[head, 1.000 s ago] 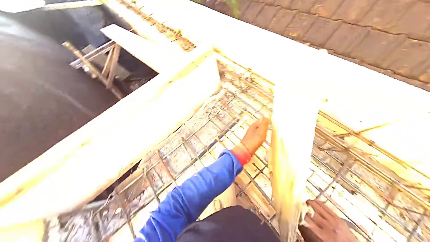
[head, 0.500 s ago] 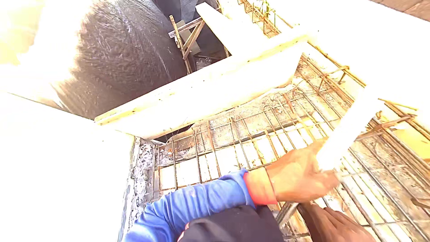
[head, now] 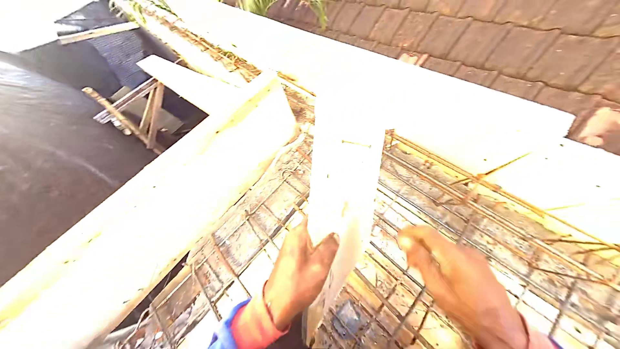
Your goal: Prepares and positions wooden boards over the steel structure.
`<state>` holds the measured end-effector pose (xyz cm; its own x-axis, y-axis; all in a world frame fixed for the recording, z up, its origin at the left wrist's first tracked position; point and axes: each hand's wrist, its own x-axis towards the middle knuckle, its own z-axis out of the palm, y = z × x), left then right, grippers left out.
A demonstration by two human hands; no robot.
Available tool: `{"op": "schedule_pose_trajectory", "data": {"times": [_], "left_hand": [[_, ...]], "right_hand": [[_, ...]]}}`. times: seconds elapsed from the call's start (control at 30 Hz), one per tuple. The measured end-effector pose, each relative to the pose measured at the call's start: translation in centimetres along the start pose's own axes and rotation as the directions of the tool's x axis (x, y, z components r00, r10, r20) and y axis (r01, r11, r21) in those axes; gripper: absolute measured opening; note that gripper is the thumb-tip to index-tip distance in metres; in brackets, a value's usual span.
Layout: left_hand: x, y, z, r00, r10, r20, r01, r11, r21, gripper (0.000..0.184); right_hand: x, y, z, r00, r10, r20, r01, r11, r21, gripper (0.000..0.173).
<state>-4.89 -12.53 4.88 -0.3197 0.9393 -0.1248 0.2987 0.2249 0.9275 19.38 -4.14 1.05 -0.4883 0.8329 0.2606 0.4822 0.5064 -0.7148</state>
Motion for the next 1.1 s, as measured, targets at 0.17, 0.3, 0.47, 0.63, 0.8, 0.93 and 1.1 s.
{"op": "schedule_pose_trajectory", "data": {"times": [0.17,0.3,0.47,0.63,0.8,0.93,1.1], "left_hand": [[-0.3,1.5,1.9,0.995,0.015,0.101,-0.029,0.989,0.143,0.03],[-1.4,0.3,3.3,0.988,0.091,0.121,-0.111,0.979,0.169,0.03],[-2.5,0.5,3.7,0.994,0.067,0.092,-0.081,0.984,0.158,0.048],[-2.8,1.1,4.5,0.994,0.079,0.076,-0.096,0.961,0.26,0.045],[-2.7,0.5,4.6,0.992,0.106,0.064,-0.119,0.963,0.244,0.047],[-2.6,0.5,4.8,0.991,0.118,0.065,-0.132,0.954,0.271,0.04],[-2.9,0.4,4.9,0.991,0.111,0.07,-0.128,0.94,0.316,0.039]], "right_hand": [[7.3,-2.8,-6.1,0.968,-0.056,-0.244,0.023,0.99,-0.136,0.027],[8.7,-4.8,-6.7,0.983,-0.115,-0.145,0.086,0.978,-0.19,0.022],[6.7,-4.4,-5.4,0.993,-0.121,-0.018,0.12,0.993,-0.013,0.021],[7.6,-2.7,-6.9,0.976,-0.216,0.017,0.216,0.971,-0.098,0.018],[5.7,-4.3,-6.0,0.981,-0.19,-0.044,0.178,0.963,-0.2,0.013],[5.6,-3.1,-6.9,0.977,-0.203,-0.058,0.181,0.947,-0.266,0.018],[4.5,-2.6,-6.4,0.963,-0.24,-0.119,0.202,0.942,-0.267,0.02]]}}
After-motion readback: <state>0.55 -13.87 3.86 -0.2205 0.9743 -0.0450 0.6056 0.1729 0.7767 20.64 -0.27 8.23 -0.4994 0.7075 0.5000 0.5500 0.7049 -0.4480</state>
